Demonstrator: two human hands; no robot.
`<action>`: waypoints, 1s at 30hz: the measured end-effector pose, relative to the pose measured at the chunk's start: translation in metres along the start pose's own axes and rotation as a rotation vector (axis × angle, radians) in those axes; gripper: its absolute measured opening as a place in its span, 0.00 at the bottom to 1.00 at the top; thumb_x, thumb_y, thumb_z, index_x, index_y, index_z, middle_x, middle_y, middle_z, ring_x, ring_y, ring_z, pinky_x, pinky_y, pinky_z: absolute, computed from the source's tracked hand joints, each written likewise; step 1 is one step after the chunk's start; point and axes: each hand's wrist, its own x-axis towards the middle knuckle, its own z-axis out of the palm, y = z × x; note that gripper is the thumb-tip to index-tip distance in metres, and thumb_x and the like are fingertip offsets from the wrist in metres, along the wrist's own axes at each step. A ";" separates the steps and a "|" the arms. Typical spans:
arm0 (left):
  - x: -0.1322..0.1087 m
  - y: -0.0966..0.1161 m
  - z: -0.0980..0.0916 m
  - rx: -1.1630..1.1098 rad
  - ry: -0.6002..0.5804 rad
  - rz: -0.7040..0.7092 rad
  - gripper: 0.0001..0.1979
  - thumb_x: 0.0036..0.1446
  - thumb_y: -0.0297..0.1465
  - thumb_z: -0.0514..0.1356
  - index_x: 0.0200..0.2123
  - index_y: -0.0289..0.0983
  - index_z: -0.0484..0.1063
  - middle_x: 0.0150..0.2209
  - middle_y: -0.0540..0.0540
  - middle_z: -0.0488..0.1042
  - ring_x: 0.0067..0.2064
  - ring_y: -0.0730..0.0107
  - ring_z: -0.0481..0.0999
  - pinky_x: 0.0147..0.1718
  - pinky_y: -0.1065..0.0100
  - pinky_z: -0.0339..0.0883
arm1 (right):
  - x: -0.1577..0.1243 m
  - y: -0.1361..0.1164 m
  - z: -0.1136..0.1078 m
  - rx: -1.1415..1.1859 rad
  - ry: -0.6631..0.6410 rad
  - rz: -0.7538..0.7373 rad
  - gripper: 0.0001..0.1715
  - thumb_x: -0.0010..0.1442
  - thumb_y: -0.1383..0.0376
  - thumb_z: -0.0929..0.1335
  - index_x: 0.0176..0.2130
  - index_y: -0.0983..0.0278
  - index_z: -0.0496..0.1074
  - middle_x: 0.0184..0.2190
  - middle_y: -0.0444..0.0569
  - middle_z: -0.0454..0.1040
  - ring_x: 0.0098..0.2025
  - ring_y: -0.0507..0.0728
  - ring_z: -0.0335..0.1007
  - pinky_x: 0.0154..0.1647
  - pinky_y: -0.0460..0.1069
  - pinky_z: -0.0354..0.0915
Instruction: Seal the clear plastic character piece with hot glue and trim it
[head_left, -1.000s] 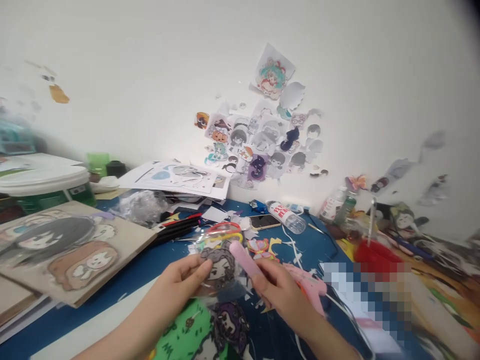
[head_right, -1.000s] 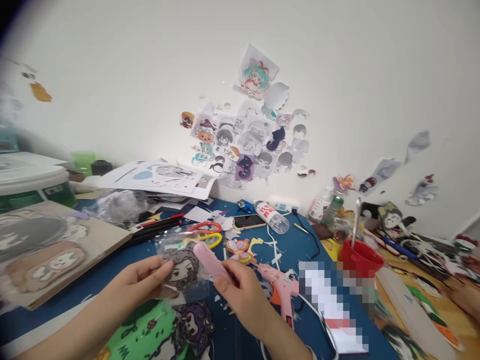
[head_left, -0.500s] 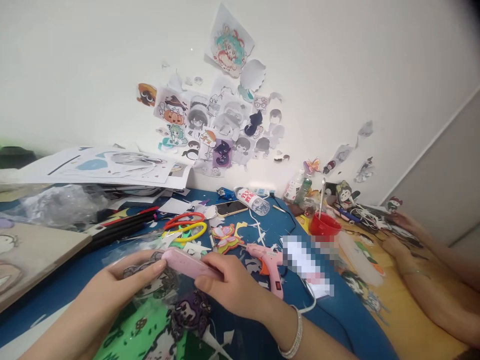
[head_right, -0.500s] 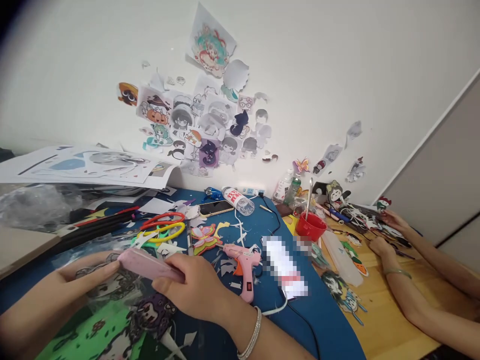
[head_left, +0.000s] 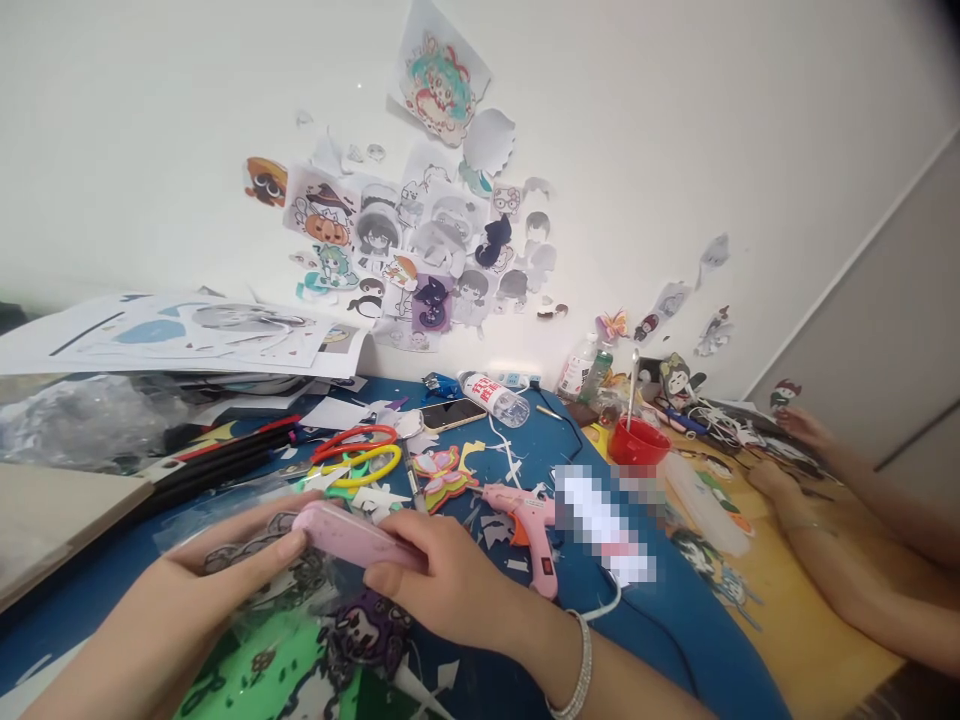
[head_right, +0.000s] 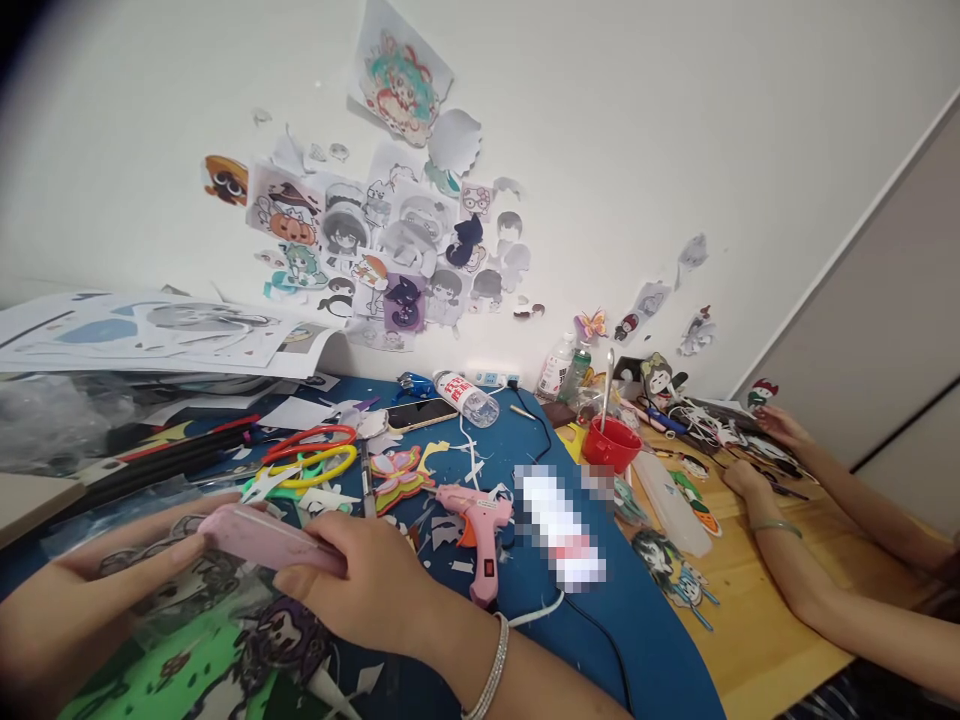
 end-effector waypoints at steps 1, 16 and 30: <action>0.000 0.001 0.000 -0.029 -0.068 -0.081 0.33 0.15 0.41 0.74 0.34 0.41 0.74 0.20 0.55 0.79 0.22 0.63 0.77 0.21 0.68 0.73 | 0.000 0.000 0.000 0.001 -0.005 0.000 0.09 0.57 0.61 0.66 0.29 0.61 0.62 0.24 0.39 0.59 0.26 0.49 0.55 0.24 0.43 0.49; 0.009 -0.005 -0.009 -0.088 -0.153 -0.179 0.40 0.21 0.36 0.75 0.45 0.41 0.72 0.23 0.54 0.80 0.24 0.63 0.78 0.23 0.69 0.74 | -0.002 0.001 0.002 -0.066 -0.011 0.056 0.08 0.57 0.59 0.65 0.35 0.62 0.68 0.26 0.41 0.65 0.27 0.51 0.60 0.26 0.44 0.53; -0.001 -0.002 -0.009 -0.014 -0.382 -0.002 0.16 0.42 0.39 0.68 0.35 0.39 0.77 0.40 0.45 0.80 0.44 0.55 0.76 0.40 0.66 0.70 | -0.004 0.003 -0.003 -0.032 -0.122 0.082 0.14 0.65 0.59 0.59 0.36 0.63 0.69 0.28 0.43 0.70 0.29 0.52 0.64 0.27 0.45 0.54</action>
